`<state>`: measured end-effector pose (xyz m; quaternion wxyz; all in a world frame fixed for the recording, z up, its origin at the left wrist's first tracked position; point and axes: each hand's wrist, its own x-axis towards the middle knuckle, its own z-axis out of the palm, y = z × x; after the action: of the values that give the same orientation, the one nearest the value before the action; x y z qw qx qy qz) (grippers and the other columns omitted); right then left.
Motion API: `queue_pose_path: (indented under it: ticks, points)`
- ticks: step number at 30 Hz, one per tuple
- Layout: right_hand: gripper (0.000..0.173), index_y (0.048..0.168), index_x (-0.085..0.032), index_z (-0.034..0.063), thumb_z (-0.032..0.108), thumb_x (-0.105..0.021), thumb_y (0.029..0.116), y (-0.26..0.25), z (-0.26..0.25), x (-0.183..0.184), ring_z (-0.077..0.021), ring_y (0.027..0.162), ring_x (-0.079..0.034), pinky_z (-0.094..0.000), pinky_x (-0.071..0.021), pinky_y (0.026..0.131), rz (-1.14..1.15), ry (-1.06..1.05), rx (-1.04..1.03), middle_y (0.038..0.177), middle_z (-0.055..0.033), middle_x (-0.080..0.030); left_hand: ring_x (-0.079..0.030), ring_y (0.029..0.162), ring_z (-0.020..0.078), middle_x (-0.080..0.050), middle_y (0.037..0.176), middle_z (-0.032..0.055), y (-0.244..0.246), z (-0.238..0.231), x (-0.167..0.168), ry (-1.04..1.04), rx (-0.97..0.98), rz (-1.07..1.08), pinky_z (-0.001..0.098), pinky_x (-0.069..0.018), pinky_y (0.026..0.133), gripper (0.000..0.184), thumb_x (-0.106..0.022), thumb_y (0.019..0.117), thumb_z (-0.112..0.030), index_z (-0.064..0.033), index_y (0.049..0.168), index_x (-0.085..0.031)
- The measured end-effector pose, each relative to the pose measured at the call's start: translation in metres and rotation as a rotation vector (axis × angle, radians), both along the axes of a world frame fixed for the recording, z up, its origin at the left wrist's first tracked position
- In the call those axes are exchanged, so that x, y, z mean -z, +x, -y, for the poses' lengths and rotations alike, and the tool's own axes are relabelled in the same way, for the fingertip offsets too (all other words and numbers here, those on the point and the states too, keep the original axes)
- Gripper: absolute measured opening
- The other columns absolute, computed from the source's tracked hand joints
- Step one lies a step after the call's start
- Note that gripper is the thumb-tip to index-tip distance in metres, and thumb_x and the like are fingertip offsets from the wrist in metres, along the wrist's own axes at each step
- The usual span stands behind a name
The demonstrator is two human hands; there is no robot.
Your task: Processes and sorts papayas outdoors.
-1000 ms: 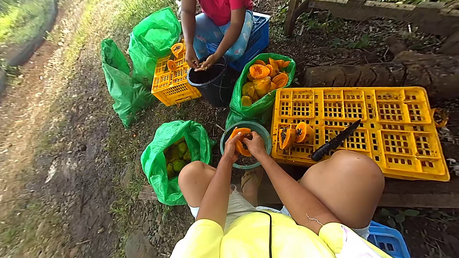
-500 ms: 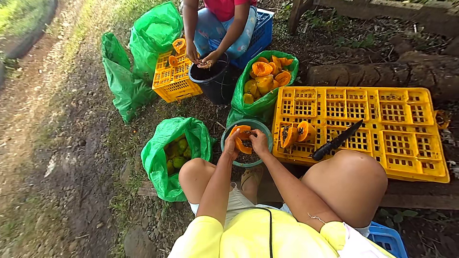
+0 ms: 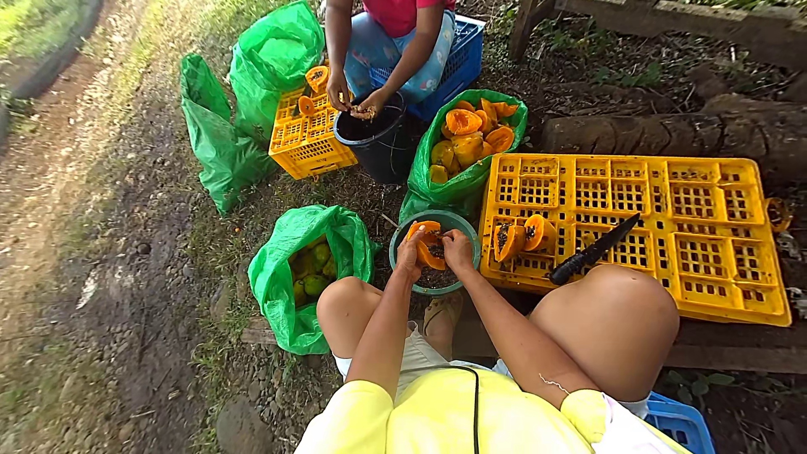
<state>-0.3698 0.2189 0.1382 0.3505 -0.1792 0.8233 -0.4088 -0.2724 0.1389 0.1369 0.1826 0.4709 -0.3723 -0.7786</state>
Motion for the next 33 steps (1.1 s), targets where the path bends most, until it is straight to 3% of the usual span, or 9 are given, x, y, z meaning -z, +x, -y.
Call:
queue_pose_path:
  ticks: [3, 5, 11, 13, 15, 18, 23, 29, 33]
  points:
    - [0.023, 0.119, -0.063, -0.0028, 0.009, -0.064, 0.0993, -0.001, -0.004, 0.002, -0.0418, 0.1, -0.066, -0.0602, -0.052, 0.088, 0.044, -0.088, 0.088, 0.111, -0.0268, -0.067, -0.066, 0.098, 0.0277, -0.066, 0.119, 0.0146, 0.0, 0.003, -0.001, 0.025, -0.049, 0.043, 0.045, -0.0575, 0.079, 0.05, -0.06, 0.1009, -0.046, -0.0199, 0.143, -0.052]
    - [0.026, 0.118, -0.062, -0.0033, 0.009, -0.07, 0.0969, -0.001, -0.004, -0.001, -0.0403, 0.103, -0.065, -0.0587, -0.0515, 0.09, 0.029, -0.155, 0.092, 0.114, -0.0255, -0.066, -0.066, 0.098, 0.0278, -0.066, 0.119, 0.0149, 0.0, 0.005, -0.001, 0.032, -0.06, 0.057, 0.0452, -0.0572, 0.079, 0.051, -0.06, 0.101, -0.047, -0.0191, 0.143, -0.052]
    - [0.039, 0.117, -0.063, -0.0041, 0.033, -0.063, 0.1044, 0.0, 0.001, 0.002, -0.0366, 0.103, -0.064, -0.0554, -0.0507, 0.092, 0.053, -0.275, 0.094, 0.114, -0.0248, -0.065, -0.066, 0.099, 0.0265, -0.066, 0.121, 0.0141, 0.002, 0.004, -0.002, 0.001, -0.033, 0.04, 0.0435, -0.0568, 0.08, 0.05, -0.059, 0.1017, -0.045, -0.0223, 0.146, -0.051]
    - [0.051, 0.122, -0.06, -0.0042, 0.042, -0.064, 0.1025, 0.001, 0.001, 0.003, -0.0388, 0.103, -0.064, -0.0575, -0.0503, 0.091, 0.042, -0.233, 0.062, 0.114, -0.026, -0.065, -0.065, 0.1, 0.0256, -0.065, 0.122, 0.0133, 0.001, 0.003, -0.002, -0.007, -0.018, 0.038, 0.0432, -0.0565, 0.081, 0.049, -0.059, 0.1022, -0.044, -0.0243, 0.147, -0.051]
    - [0.06, 0.129, -0.056, -0.0052, 0.046, -0.067, 0.0994, 0.001, 0.003, 0.008, -0.0422, 0.114, -0.061, -0.0597, -0.0489, 0.098, -0.019, -0.191, -0.001, 0.125, -0.0289, -0.06, -0.065, 0.098, 0.025, -0.065, 0.121, 0.0134, 0.0, 0.001, 0.0, -0.015, -0.006, 0.037, 0.0425, -0.0563, 0.08, 0.051, -0.059, 0.1024, -0.043, -0.023, 0.148, -0.049]
    - [0.057, 0.133, -0.053, -0.0075, 0.038, -0.065, 0.1023, 0.002, 0.004, 0.014, -0.0446, 0.124, -0.058, -0.0592, -0.0467, 0.105, -0.105, -0.179, -0.067, 0.136, -0.0313, -0.055, -0.066, 0.096, 0.0242, -0.066, 0.117, 0.0128, -0.001, -0.001, 0.001, -0.006, 0.0, 0.024, 0.0417, -0.0567, 0.079, 0.05, -0.06, 0.102, -0.043, -0.0211, 0.146, -0.051]
    - [0.03, 0.129, -0.057, -0.0074, 0.011, -0.044, 0.1096, -0.001, 0.002, 0.018, -0.0429, 0.124, -0.059, -0.0568, -0.0468, 0.106, -0.119, -0.172, -0.054, 0.133, -0.03, -0.059, -0.067, 0.1, 0.0273, -0.066, 0.121, 0.0147, 0.002, 0.0, -0.001, 0.013, 0.026, 0.012, 0.0439, -0.0574, 0.081, 0.053, -0.058, 0.102, -0.047, -0.0221, 0.148, -0.049]
    - [0.049, 0.127, -0.057, -0.007, 0.038, -0.05, 0.1096, -0.004, 0.001, 0.01, -0.0424, 0.115, -0.062, -0.0589, -0.0478, 0.1, -0.025, -0.139, -0.042, 0.122, -0.0294, -0.062, -0.066, 0.098, 0.0263, -0.066, 0.12, 0.014, 0.002, 0.001, 0.0, -0.001, 0.028, 0.018, 0.0431, -0.0572, 0.08, 0.052, -0.059, 0.1014, -0.047, -0.0228, 0.147, -0.051]
    - [0.032, 0.128, -0.059, -0.0067, 0.014, -0.042, 0.111, -0.004, 0.001, 0.013, -0.0432, 0.118, -0.063, -0.0589, -0.048, 0.102, -0.034, -0.095, -0.031, 0.124, -0.0298, -0.064, -0.067, 0.099, 0.0259, -0.066, 0.12, 0.0136, 0.004, 0.0, -0.002, -0.003, 0.042, -0.009, 0.0428, -0.0575, 0.08, 0.051, -0.058, 0.1021, -0.046, -0.0226, 0.147, -0.05]
